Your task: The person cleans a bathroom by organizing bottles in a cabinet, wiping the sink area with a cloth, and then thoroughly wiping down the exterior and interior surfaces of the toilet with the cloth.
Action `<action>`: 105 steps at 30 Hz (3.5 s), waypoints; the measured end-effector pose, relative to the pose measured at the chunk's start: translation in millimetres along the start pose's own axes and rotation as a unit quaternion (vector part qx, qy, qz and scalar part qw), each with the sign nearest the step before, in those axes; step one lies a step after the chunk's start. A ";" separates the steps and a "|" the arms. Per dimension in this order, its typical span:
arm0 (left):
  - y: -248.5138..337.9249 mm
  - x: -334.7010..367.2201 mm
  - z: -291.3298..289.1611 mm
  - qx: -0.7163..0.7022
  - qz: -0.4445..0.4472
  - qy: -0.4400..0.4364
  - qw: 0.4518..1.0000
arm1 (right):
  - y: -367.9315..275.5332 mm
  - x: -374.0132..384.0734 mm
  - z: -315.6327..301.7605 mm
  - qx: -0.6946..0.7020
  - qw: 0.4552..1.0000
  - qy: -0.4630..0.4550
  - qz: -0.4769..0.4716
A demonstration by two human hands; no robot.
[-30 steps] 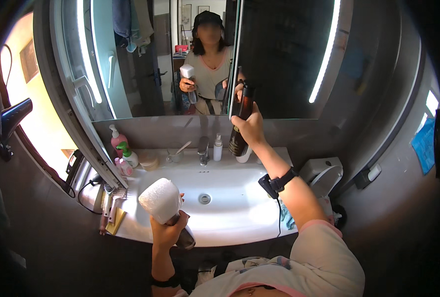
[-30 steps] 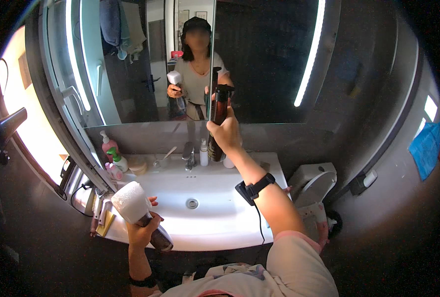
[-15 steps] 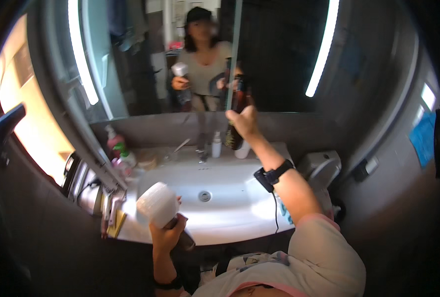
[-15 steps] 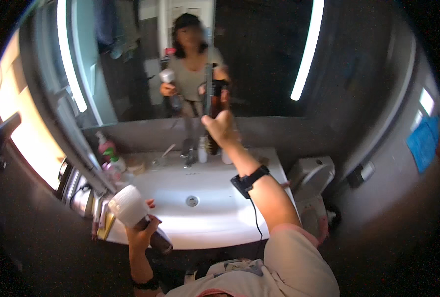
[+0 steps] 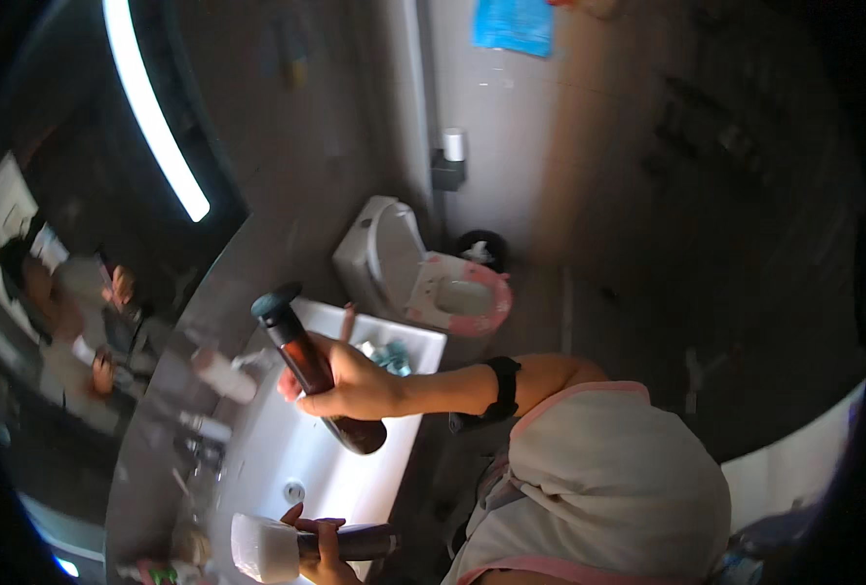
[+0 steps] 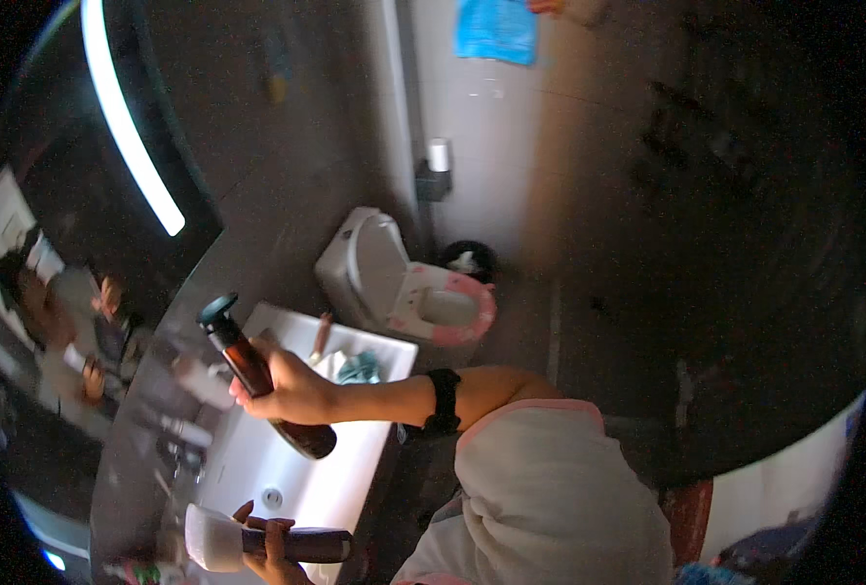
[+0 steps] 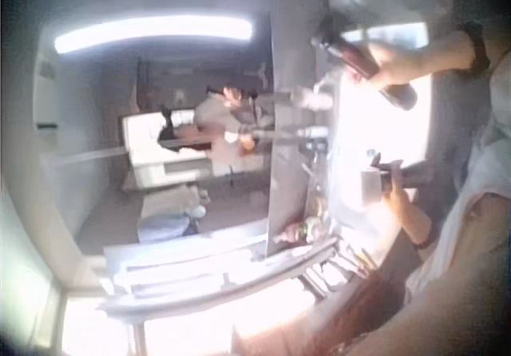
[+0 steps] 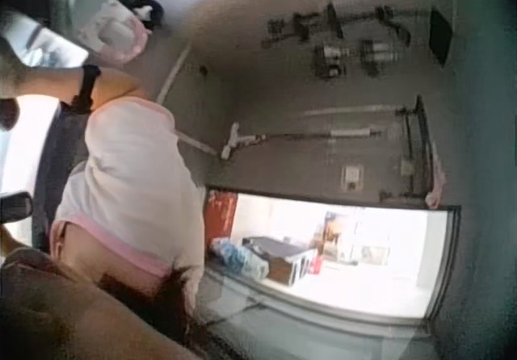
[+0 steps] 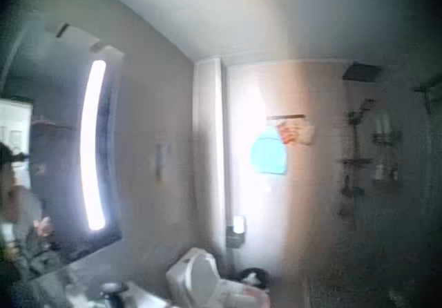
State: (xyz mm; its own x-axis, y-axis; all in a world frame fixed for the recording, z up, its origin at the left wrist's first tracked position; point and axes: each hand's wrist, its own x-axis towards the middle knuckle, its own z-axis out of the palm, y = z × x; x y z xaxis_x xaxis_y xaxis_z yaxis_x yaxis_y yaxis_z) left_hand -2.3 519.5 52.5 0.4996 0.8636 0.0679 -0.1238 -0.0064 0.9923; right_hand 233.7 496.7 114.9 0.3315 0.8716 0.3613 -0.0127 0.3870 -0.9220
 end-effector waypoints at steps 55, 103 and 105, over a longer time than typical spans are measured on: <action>-160.0 39.0 823.4 -0.056 -0.284 -0.771 0.568 | -144.4 -330.3 -567.8 -0.218 0.719 0.660 -0.029; -147.4 -51.5 1043.0 -0.087 -0.135 -0.617 0.770 | -458.6 -663.7 -1051.2 -0.606 0.153 0.779 0.052; -145.2 -55.3 1044.6 -0.089 -0.134 -0.630 0.760 | -458.4 -688.6 -1058.5 -0.654 0.111 0.748 0.030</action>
State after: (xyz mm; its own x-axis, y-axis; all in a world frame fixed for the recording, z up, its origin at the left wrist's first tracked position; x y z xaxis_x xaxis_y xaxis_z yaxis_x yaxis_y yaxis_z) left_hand 883.7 -54.0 13.0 0.9373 -0.3476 0.0232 0.0688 0.2499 0.9658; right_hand 1009.9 -599.5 141.3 0.1651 -0.5432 0.8232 -0.2341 -0.8324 -0.5023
